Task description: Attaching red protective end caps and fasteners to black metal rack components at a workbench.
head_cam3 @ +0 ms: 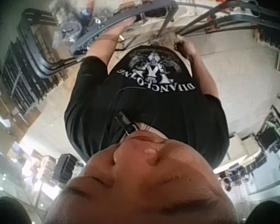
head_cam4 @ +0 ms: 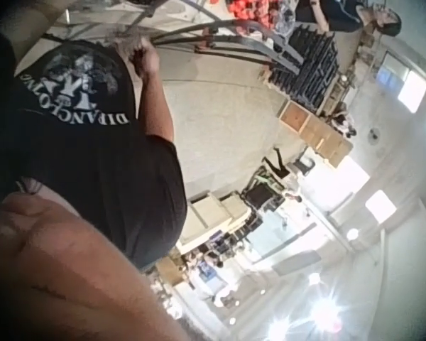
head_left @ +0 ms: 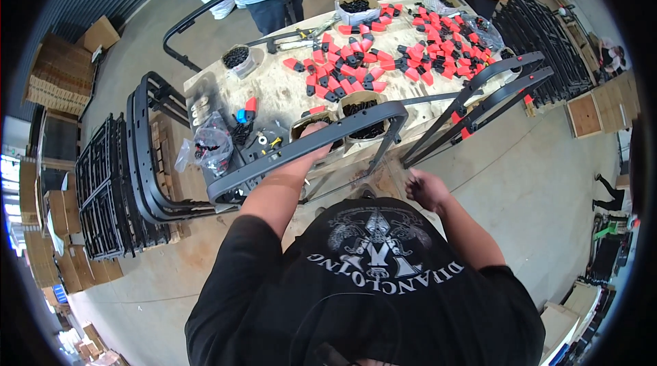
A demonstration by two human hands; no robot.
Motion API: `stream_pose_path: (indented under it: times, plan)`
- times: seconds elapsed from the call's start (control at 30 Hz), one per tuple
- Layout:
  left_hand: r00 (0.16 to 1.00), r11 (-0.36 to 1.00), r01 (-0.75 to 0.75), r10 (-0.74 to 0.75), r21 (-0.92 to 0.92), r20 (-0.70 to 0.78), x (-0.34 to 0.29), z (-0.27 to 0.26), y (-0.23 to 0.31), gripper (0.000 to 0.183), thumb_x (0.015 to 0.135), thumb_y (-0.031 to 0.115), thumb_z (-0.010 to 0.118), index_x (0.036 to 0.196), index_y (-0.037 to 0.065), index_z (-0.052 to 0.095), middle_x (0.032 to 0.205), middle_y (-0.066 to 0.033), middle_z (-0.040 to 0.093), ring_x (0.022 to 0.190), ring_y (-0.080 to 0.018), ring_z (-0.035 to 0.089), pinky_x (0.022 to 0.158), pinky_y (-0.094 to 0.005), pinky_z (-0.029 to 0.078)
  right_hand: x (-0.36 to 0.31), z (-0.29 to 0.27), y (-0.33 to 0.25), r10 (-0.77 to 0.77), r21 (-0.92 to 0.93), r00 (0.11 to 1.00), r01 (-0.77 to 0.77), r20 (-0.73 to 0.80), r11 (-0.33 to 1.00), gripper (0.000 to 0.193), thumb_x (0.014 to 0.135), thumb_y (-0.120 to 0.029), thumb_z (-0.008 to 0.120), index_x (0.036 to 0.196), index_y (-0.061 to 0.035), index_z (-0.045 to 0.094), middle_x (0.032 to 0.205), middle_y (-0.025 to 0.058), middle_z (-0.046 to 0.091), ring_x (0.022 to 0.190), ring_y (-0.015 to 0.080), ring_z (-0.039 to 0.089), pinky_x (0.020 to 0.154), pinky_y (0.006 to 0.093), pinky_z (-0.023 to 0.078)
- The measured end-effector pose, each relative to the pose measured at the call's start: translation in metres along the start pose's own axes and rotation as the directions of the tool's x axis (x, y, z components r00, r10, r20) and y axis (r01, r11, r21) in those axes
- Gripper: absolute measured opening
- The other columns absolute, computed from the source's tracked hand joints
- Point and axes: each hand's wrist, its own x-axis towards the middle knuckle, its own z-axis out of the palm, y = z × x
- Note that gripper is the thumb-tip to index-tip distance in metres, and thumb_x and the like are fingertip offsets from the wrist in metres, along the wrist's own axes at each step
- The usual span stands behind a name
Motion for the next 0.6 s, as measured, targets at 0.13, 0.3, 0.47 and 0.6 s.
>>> stream_pose_path:
  times: [0.13,0.3,0.47,0.6]
  plan:
    - [0.997,0.996,-0.070,0.071,0.054,-0.004,0.032,0.051,-0.018,0.033,0.089,0.032,0.057,0.096,0.003,0.071,0.103,-0.0234,0.070,0.097,-0.0425,0.067,0.086,-0.0487,0.054,-0.047,-0.070,0.034,-0.042,0.143,0.982,0.069,-0.183,0.987,0.027,0.098,-0.030,0.056,0.079,-0.0121,0.051,0.072,0.0046,0.051,0.065,0.0204,0.050,0.061,0.0350,0.042]
    - [0.998,0.997,-0.052,0.054,0.065,-0.023,0.035,0.046,-0.011,0.028,0.087,0.026,0.058,0.092,0.004,0.074,0.094,-0.0254,0.070,0.093,-0.0434,0.067,0.082,-0.0498,0.055,-0.085,-0.115,0.082,0.027,0.197,0.880,0.077,-0.475,0.977,0.027,0.098,-0.031,0.059,0.079,-0.0137,0.051,0.069,0.0024,0.051,0.062,0.0184,0.050,0.056,0.0344,0.040]
    - [0.998,0.971,0.010,0.006,0.237,-0.068,0.016,0.028,0.031,0.021,0.086,0.019,0.062,0.095,0.005,0.075,0.094,-0.0221,0.072,0.089,-0.0382,0.070,0.082,-0.0460,0.056,-0.089,-0.123,0.101,0.060,0.172,0.846,0.038,-0.529,0.984,0.024,0.097,-0.030,0.059,0.080,-0.0149,0.051,0.069,0.0019,0.050,0.060,0.0178,0.049,0.054,0.0343,0.040]
    - [0.996,0.981,0.033,-0.018,0.193,-0.083,0.021,0.027,0.030,0.022,0.086,0.020,0.062,0.095,0.005,0.074,0.093,-0.0220,0.072,0.088,-0.0380,0.070,0.081,-0.0458,0.056,-0.081,-0.112,0.088,0.013,0.023,0.853,-0.001,-0.522,1.000,0.018,0.097,-0.026,0.059,0.087,-0.0133,0.052,0.069,0.0018,0.050,0.060,0.0171,0.049,0.053,0.0337,0.041]
